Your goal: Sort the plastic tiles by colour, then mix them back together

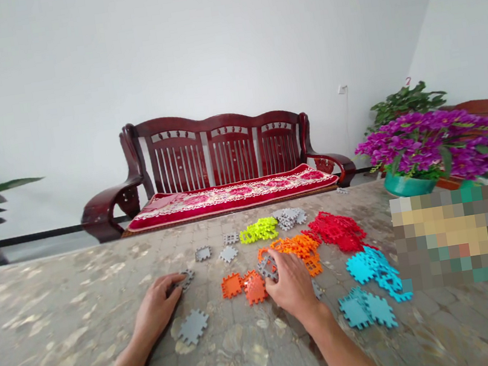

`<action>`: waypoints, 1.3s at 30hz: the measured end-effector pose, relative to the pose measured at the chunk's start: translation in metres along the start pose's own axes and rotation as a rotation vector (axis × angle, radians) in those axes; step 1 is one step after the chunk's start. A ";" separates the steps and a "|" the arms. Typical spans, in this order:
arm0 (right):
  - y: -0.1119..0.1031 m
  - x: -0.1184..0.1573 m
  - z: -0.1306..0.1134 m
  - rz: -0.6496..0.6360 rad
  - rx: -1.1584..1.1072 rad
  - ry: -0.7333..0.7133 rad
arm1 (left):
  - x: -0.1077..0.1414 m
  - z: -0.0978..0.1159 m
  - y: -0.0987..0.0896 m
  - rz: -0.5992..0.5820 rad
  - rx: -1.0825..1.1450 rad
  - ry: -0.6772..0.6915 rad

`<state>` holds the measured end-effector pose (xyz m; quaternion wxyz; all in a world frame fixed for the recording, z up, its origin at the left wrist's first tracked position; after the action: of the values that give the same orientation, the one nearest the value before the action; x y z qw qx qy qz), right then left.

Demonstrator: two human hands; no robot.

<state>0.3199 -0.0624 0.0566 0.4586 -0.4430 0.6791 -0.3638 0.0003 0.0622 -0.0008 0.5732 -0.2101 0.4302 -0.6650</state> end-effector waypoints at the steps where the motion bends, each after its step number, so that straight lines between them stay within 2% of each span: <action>1: -0.001 0.000 0.002 0.013 -0.020 0.016 | 0.000 0.000 0.000 0.000 0.000 -0.001; 5: 0.000 0.000 0.007 -0.009 -0.104 0.089 | 0.000 0.002 -0.002 0.010 0.000 -0.005; 8: 0.002 -0.001 0.002 -0.063 -0.192 0.111 | 0.001 0.003 -0.003 0.013 0.003 -0.002; 12: 0.005 -0.003 -0.020 -0.128 -0.217 0.060 | 0.002 0.005 -0.003 0.019 0.016 -0.010; 18: 0.007 -0.013 -0.053 -0.188 -0.121 -0.090 | 0.003 0.009 -0.004 0.013 0.024 -0.025; 23: 0.019 -0.035 -0.067 -0.188 -0.070 -0.111 | 0.004 0.013 -0.006 -0.001 0.017 -0.043; 30: 0.039 -0.074 -0.082 -0.118 0.036 -0.087 | 0.005 0.012 -0.006 0.018 0.028 -0.038; 39: 0.055 -0.118 -0.077 -0.122 0.086 0.011 | 0.006 0.015 -0.007 0.019 0.045 -0.058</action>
<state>0.2542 0.0738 0.0666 0.4502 -0.4614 0.6373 -0.4222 0.0061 0.0511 0.0119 0.5964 -0.2124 0.4003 -0.6625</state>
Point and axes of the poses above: each hand's wrist, its own x-axis away from the middle knuckle, its own y-axis out of the palm, z = x × y, the point moved 5 cm from there along -x, towards the middle knuckle, and after that the axes turned 4 degrees about -z, right-handed, at the moved point
